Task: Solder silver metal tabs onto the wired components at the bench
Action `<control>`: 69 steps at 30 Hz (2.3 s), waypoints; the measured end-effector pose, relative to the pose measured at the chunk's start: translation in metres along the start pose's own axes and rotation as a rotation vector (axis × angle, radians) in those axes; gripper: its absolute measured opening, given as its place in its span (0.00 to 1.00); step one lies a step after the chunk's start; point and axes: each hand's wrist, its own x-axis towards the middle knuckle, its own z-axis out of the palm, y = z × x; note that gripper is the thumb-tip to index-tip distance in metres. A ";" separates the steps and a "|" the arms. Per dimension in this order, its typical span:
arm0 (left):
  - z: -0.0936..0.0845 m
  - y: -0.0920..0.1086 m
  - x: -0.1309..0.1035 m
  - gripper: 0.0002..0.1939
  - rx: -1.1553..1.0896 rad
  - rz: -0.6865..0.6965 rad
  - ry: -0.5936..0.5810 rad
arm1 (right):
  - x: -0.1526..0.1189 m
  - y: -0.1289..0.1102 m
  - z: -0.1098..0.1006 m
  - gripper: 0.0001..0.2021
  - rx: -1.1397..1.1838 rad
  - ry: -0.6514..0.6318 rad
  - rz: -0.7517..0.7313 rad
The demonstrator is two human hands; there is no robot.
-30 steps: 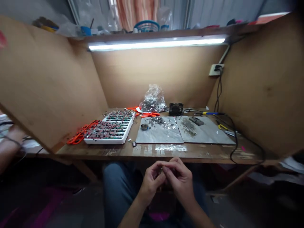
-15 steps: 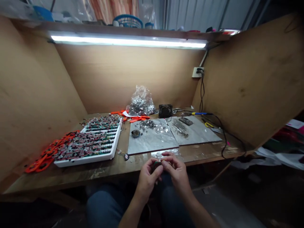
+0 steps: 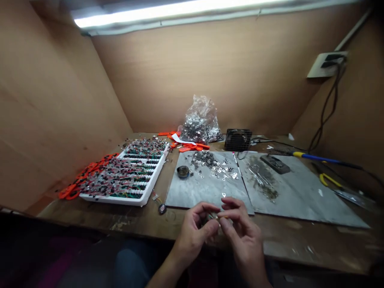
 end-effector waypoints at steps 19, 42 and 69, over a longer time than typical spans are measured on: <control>0.037 0.026 0.070 0.21 0.109 -0.145 -0.302 | 0.061 0.011 -0.072 0.11 -0.017 -0.023 0.195; -0.108 0.091 0.098 0.14 0.434 0.258 0.282 | 0.155 0.052 0.033 0.04 -0.833 -0.763 -0.046; -0.103 0.091 0.121 0.18 2.028 0.172 -0.003 | 0.127 0.019 -0.051 0.22 -0.691 -0.531 -0.253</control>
